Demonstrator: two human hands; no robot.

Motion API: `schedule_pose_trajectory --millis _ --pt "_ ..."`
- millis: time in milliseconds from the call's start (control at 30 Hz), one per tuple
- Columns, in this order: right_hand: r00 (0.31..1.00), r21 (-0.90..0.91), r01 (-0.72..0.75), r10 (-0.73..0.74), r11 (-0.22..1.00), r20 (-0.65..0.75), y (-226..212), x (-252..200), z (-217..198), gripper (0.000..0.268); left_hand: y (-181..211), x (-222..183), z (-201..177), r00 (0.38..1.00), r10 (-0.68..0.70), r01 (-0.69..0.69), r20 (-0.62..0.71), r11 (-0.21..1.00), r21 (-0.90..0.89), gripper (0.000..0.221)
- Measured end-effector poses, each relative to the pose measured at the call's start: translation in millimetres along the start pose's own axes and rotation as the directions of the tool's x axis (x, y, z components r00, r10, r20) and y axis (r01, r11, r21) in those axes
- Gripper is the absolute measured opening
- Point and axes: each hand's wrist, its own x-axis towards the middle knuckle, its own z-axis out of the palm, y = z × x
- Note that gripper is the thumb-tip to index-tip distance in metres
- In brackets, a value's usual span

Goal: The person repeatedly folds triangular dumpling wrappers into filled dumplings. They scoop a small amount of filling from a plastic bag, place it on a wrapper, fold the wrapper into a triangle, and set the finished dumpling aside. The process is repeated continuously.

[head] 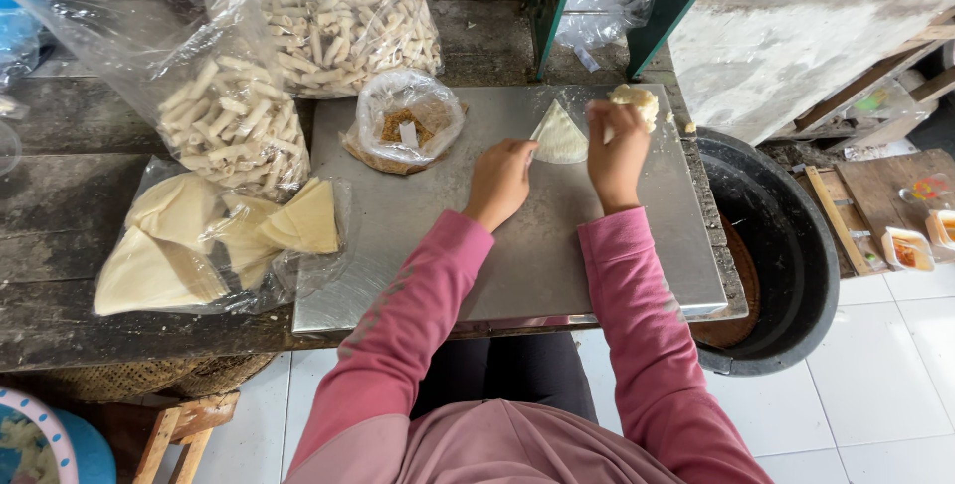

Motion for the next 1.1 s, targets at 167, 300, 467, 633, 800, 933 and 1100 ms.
schedule_pose_trajectory --millis 167,300,467,633,800,933,1100 --pt "0.848 0.338 0.2 -0.335 0.92 0.411 -55 -32 14 0.011 -23 -23 -44 0.911 -0.388 0.41 0.14 0.808 -0.424 0.017" --pt "0.744 0.376 0.171 -0.37 0.911 0.557 -84 -33 28 0.01 -32 -33 -70 0.985 -0.172 0.155 -0.031 0.941 -0.302 0.015" --pt "0.86 0.288 0.17 -0.285 0.942 0.424 -109 3 74 0.016 -29 -39 -68 0.985 -0.171 0.153 0.0 0.879 -0.452 0.02" --pt "0.675 -0.071 0.165 -0.06 0.984 0.736 -145 17 151 0.028 -35 -46 -49 0.981 -0.196 0.189 0.006 0.94 -0.284 0.014" --pt "0.632 -0.165 0.201 0.002 0.966 0.775 -154 17 187 0.032 -40 -50 -42 0.974 -0.228 0.219 -0.001 0.933 -0.287 0.012" --pt "0.608 -0.166 0.173 0.027 0.971 0.793 -145 14 198 0.033 -38 -49 -43 0.979 -0.205 0.189 -0.012 0.922 -0.339 0.016" --pt "0.559 -0.102 0.205 -0.031 0.974 0.829 -133 12 200 0.028 -34 -47 -47 0.979 -0.202 0.199 0.022 0.93 -0.309 0.015"
